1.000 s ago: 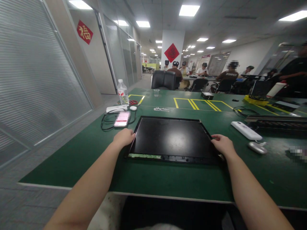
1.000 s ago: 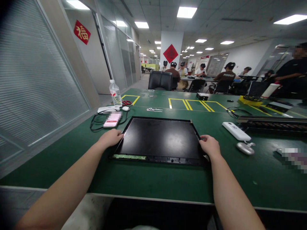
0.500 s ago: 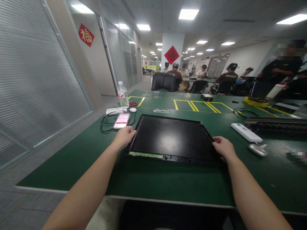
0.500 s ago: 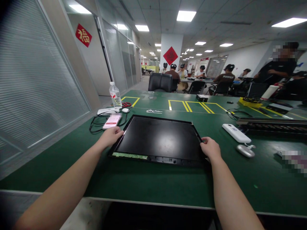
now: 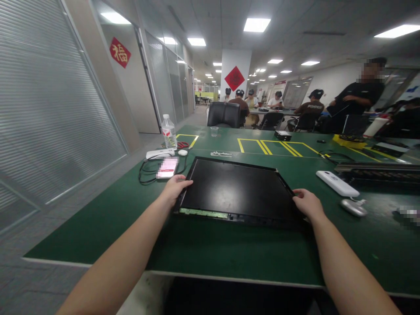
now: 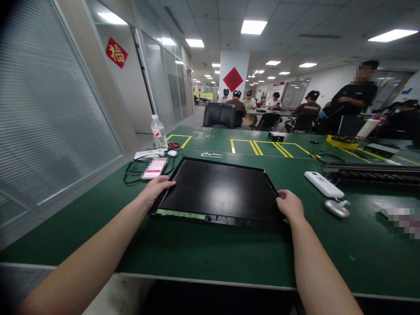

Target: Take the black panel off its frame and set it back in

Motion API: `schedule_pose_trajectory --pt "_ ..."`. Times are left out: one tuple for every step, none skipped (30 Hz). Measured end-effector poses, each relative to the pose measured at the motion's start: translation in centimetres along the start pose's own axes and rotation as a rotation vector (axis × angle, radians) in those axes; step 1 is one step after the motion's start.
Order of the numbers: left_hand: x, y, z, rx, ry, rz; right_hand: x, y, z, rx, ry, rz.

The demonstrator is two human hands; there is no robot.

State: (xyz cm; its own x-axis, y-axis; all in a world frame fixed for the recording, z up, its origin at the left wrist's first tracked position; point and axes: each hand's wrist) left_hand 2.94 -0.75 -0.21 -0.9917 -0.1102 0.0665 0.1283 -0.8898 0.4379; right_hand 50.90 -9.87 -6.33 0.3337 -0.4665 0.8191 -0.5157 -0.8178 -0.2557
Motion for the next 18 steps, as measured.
schedule_pose_trajectory --pt "0.0 -0.1 -0.1 0.002 0.023 -0.007 0.0 0.0 0.1 0.001 0.000 -0.001" --pt "0.0 -0.2 -0.1 0.006 0.042 -0.014 -0.1 -0.1 0.2 0.001 0.000 0.000" --pt "0.0 -0.3 -0.2 0.016 0.055 -0.019 -0.1 -0.1 0.2 0.003 0.000 0.001" --pt "0.0 -0.4 -0.2 0.029 0.066 -0.021 -0.1 -0.1 0.2 0.005 0.001 0.001" --pt "0.0 -0.5 -0.3 0.043 0.078 -0.023 -0.1 -0.1 0.2 0.003 0.002 -0.001" --pt "0.0 -0.6 -0.4 0.057 0.091 -0.024 -0.1 -0.1 0.2 0.002 0.003 -0.006" --pt "-0.1 -0.7 -0.4 0.068 0.109 -0.019 -0.1 -0.1 0.1 0.000 0.003 -0.013" --pt "-0.1 -0.9 -0.5 0.076 0.128 -0.014 0.0 -0.1 0.0 -0.003 0.002 -0.020" --pt "-0.1 -1.1 -0.6 0.083 0.146 -0.011 0.0 0.0 -0.1 -0.006 0.002 -0.027" --pt "-0.1 -1.3 -0.7 0.089 0.164 0.008 0.0 0.1 -0.2 -0.009 0.001 -0.029" --pt "0.0 -1.5 -0.7 0.093 0.176 0.004 0.0 0.1 -0.2 -0.008 0.000 -0.028" --pt "0.0 -1.7 -0.8 0.097 0.180 -0.038 0.0 0.2 -0.3 -0.006 -0.001 -0.024" --pt "0.1 -1.9 -0.9 0.096 0.189 -0.049 0.0 0.3 -0.4 -0.005 -0.002 -0.018" --pt "0.2 -2.1 -0.9 0.093 0.194 -0.054 0.0 0.3 -0.4 -0.002 -0.003 -0.012" --pt "0.3 -2.1 -0.9 0.090 0.192 -0.066 0.0 0.4 -0.5 -0.001 -0.004 -0.007" --pt "0.4 -2.1 -0.8 0.088 0.186 -0.078 0.0 0.4 -0.5 -0.001 -0.004 -0.005" --pt "0.4 -1.9 -0.8 0.084 0.176 -0.097 0.1 0.4 -0.5 -0.005 -0.003 -0.007" --pt "0.4 -1.7 -0.7 0.080 0.162 -0.120 0.1 0.4 -0.6 -0.009 -0.003 -0.012"
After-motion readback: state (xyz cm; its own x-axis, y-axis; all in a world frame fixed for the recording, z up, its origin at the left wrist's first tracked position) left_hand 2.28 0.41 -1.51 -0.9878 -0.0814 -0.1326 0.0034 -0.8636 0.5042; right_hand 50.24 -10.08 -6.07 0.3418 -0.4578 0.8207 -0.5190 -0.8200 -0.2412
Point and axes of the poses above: each hand's wrist, its own y-axis away from the middle knuckle, its own x-axis out of the back of the hand, z = x × y, and after that the axes turned 11 degrees about x, right-handed
